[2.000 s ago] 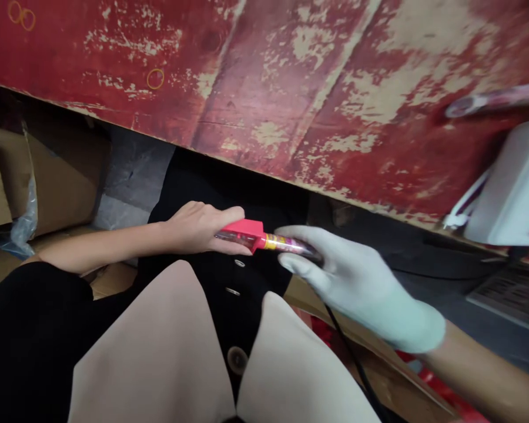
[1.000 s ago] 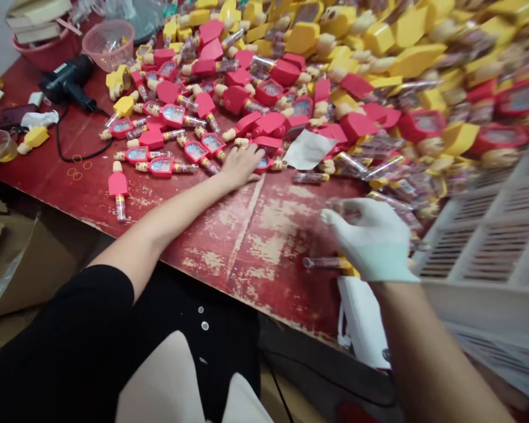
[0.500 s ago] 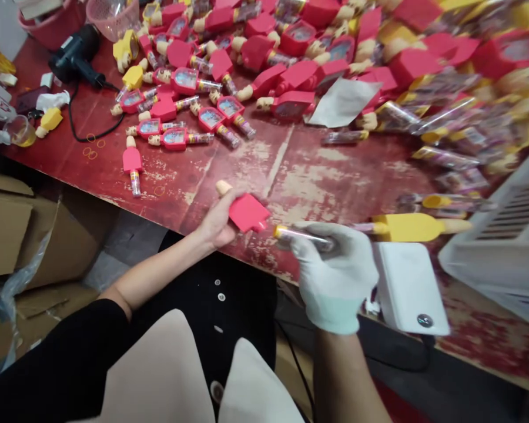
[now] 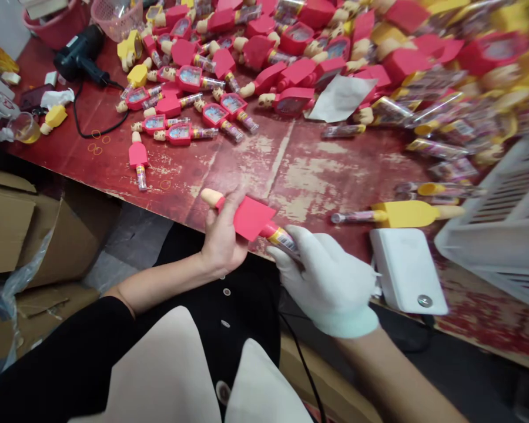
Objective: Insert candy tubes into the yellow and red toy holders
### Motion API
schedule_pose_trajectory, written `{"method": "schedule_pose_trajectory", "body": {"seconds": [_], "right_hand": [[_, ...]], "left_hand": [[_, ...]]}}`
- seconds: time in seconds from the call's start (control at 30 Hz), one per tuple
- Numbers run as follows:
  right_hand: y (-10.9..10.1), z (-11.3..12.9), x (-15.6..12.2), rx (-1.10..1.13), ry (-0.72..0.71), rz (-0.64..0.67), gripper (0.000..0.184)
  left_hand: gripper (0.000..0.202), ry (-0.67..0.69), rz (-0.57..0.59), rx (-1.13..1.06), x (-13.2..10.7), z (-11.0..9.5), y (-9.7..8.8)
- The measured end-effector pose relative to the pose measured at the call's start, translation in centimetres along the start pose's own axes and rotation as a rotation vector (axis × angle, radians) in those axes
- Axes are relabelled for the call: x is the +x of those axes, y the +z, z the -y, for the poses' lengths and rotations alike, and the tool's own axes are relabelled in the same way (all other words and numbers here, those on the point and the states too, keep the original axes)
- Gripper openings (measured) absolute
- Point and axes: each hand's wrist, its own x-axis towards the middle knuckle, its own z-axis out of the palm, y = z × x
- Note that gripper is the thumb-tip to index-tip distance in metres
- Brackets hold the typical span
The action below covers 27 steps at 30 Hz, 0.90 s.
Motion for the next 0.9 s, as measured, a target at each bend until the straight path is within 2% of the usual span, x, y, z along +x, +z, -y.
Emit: {"method": "schedule_pose_trajectory", "body": {"seconds": [0.1,0.2,0.3,0.43,0.53,0.6,0.7,0.73,0.77,0.87,0.9], "right_hand": [[-2.3,0.6,0.5,-0.018,-0.119,-0.002,0.043],[-3.9,1.3,1.4,0.103,-0.098,0.051,0.041],[-4.2,1.9,2.5,0.405,0.100,0.234,0.040],[-3.6,2.4,3.3,0.840,0.496,0.443,0.044],[-2.7,2.4,3.8,1.109,0.612,0.598,0.056],[-2.0,2.1,4.1,1.120,0.576,0.581,0.055],[-0.8,1.6,4.2,0.944,0.548,0.330,0.044],[-0.4,1.5,4.0,0.956,0.579,0.319,0.044],[-0.1,1.5,3.8,1.004,0.616,0.369,0.044],[0.9,1.6,3.2,1.290,0.700,0.756,0.051],[1.3,1.7,3.0,1.379,0.716,0.848,0.053]], "left_hand": [[0.038,0.127,0.010,0.081,-2.0,-0.6,0.2],[0.041,0.257,0.001,0.172,-3.0,-1.2,0.5],[0.045,0.309,0.005,0.195,-3.0,-1.4,0.5],[0.044,0.327,0.055,0.136,-2.7,-1.5,0.2],[0.047,0.426,0.061,0.172,-2.0,-1.7,0.0],[0.048,0.443,0.044,0.212,-1.0,-2.0,-0.1],[0.048,0.371,0.025,0.184,0.4,-2.0,-0.4],[0.048,0.359,0.019,0.159,0.7,-1.8,-0.7],[0.048,0.361,0.019,0.137,0.7,-1.6,-1.0],[0.051,0.404,0.064,0.120,0.1,-0.6,-2.2],[0.052,0.406,0.083,0.129,0.0,-0.4,-2.7]]}}
